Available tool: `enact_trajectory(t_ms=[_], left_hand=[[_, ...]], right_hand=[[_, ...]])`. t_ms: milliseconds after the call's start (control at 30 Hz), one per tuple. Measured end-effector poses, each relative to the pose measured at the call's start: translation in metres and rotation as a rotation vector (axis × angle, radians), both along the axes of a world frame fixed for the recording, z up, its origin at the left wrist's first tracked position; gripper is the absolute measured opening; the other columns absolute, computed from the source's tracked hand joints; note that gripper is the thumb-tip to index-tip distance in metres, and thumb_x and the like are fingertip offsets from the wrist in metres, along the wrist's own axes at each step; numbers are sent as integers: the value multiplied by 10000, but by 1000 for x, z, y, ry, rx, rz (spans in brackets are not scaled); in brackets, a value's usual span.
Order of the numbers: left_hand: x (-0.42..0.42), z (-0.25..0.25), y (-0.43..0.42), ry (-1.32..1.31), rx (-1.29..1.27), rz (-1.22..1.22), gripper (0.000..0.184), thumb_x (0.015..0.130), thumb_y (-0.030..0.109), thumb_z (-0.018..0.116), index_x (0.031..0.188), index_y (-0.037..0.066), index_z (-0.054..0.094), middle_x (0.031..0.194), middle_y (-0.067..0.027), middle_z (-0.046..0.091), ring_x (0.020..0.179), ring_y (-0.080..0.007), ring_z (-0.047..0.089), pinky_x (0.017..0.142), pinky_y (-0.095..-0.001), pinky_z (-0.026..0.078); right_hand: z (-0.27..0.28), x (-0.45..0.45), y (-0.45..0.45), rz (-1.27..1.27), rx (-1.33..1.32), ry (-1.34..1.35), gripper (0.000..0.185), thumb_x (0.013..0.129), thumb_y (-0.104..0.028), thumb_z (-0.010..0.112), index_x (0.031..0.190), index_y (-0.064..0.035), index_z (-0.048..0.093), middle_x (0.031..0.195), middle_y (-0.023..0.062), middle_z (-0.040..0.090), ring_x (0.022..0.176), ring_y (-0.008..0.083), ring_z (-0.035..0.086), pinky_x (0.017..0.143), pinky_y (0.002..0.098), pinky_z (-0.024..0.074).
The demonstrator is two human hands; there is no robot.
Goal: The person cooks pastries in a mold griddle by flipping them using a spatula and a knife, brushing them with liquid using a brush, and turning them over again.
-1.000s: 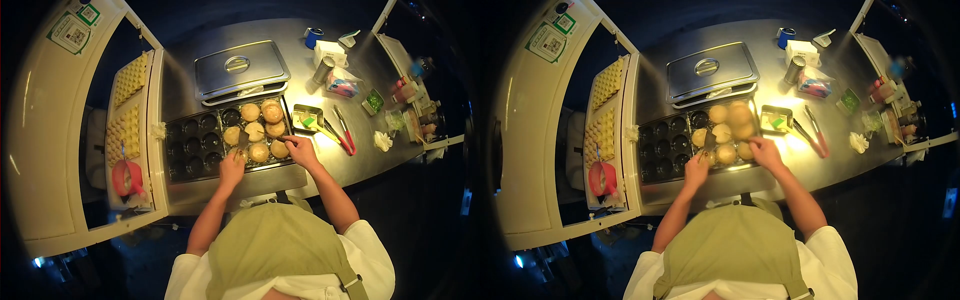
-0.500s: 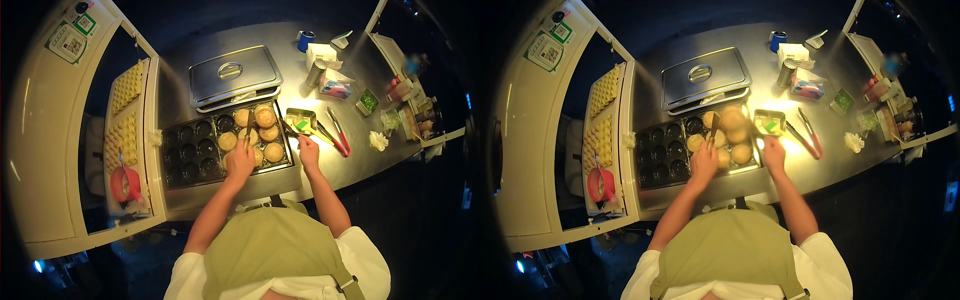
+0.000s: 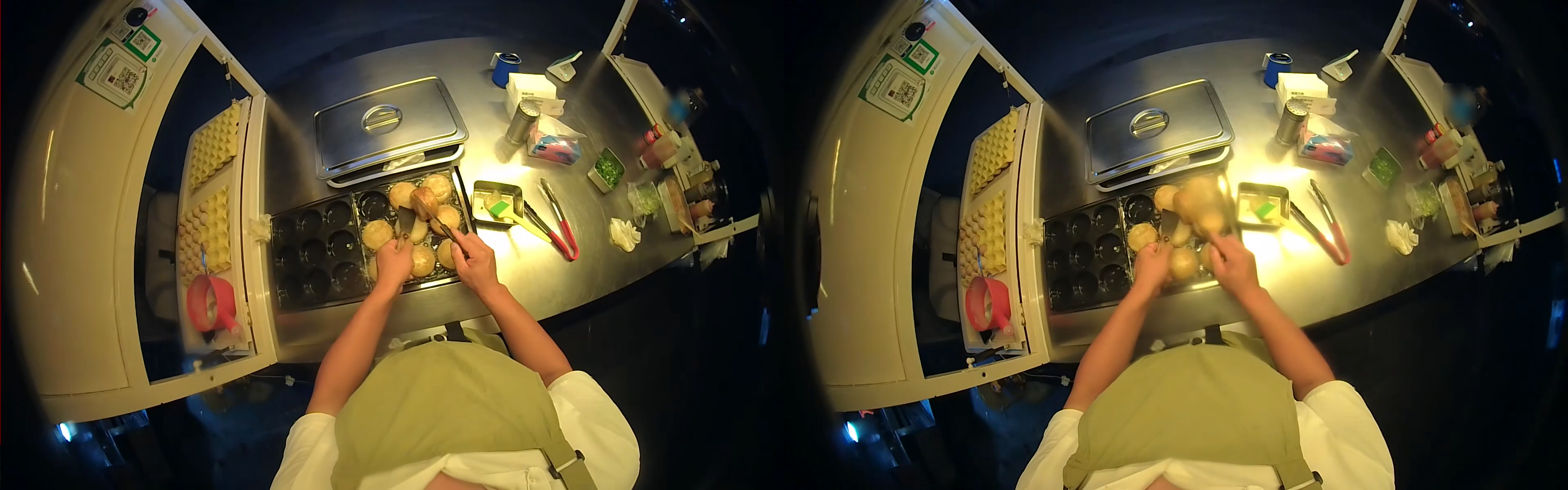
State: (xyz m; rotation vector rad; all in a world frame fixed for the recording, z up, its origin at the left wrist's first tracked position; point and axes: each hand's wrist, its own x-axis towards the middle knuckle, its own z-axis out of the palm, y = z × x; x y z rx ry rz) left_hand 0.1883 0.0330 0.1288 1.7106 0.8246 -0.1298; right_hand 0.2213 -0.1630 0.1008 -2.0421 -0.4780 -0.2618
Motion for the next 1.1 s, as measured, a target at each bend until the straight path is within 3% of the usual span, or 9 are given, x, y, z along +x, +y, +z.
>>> enact_trajectory(t_ms=[100, 200, 267, 400, 500, 567, 667, 900, 1100], left_hand=[[2, 5, 0, -7, -74, 40, 256, 955, 232, 646, 872, -10, 650, 659, -68, 611, 458, -163, 559, 402, -341, 442], [2, -3, 2, 23, -8, 15, 279, 932, 245, 664, 878, -28, 649, 675, -133, 648, 525, -260, 624, 501, -403, 497], [2, -37, 8, -151, 417, -68, 306, 902, 261, 679, 893, -43, 643, 715, -205, 669, 650, -359, 670, 641, -456, 525], [4, -20, 5, -102, 401, -123, 333, 875, 275, 687, 909, -53, 635, 773, -259, 668, 786, -439, 672, 764, -489, 511], [6, -31, 8, -113, 301, -92, 303, 899, 270, 687, 868, -28, 642, 714, -198, 669, 642, -344, 664, 627, -434, 516], [2, -22, 10, 28, -214, 51, 255, 942, 243, 668, 847, 8, 647, 658, -101, 635, 514, -196, 588, 488, -332, 459], [-7, -24, 8, -46, -363, 137, 184, 985, 189, 626, 891, 32, 642, 628, -22, 573, 447, -88, 471, 412, -257, 374], [-22, -37, 13, -165, -519, 257, 95, 1002, 161, 612, 948, 86, 633, 639, 17, 524, 458, -94, 439, 390, -261, 333], [-3, -20, 57, -182, -447, 337, 153, 980, 144, 612, 890, 21, 596, 622, -47, 551, 444, -128, 459, 418, -293, 401]], right_hand=[[-4, 3, 1, -42, 20, -49, 283, 953, -57, 655, 1220, 13, 713, 794, 121, 625, 664, 215, 592, 629, 332, 488], [-4, 10, -5, -145, 82, -26, 278, 960, -62, 650, 1219, 16, 713, 794, 128, 628, 670, 220, 595, 635, 338, 489], [-12, 19, -9, -182, 80, 4, 282, 961, -73, 653, 1222, 17, 711, 792, 136, 629, 678, 238, 606, 642, 345, 490], [-19, 22, -10, 22, -23, 64, 291, 942, -81, 679, 1214, 18, 709, 792, 142, 624, 668, 257, 606, 640, 346, 493], [-17, 22, -8, 150, -6, -13, 297, 930, -77, 689, 1213, 9, 711, 788, 138, 619, 662, 258, 602, 634, 351, 494], [-15, 25, -8, 201, -33, -111, 318, 912, -73, 701, 1223, -7, 708, 784, 125, 615, 637, 269, 604, 601, 359, 495], [6, 27, -7, 271, -207, -40, 387, 889, -136, 698, 1274, -97, 698, 855, 140, 664, 697, 345, 664, 634, 425, 557], [23, 48, 7, 426, -308, -150, 361, 882, -153, 699, 1238, -99, 700, 830, 122, 655, 657, 351, 648, 592, 437, 535], [26, 75, 67, 472, -346, -216, 345, 891, -190, 683, 1223, -96, 697, 874, 126, 673, 711, 347, 663, 638, 459, 537]])
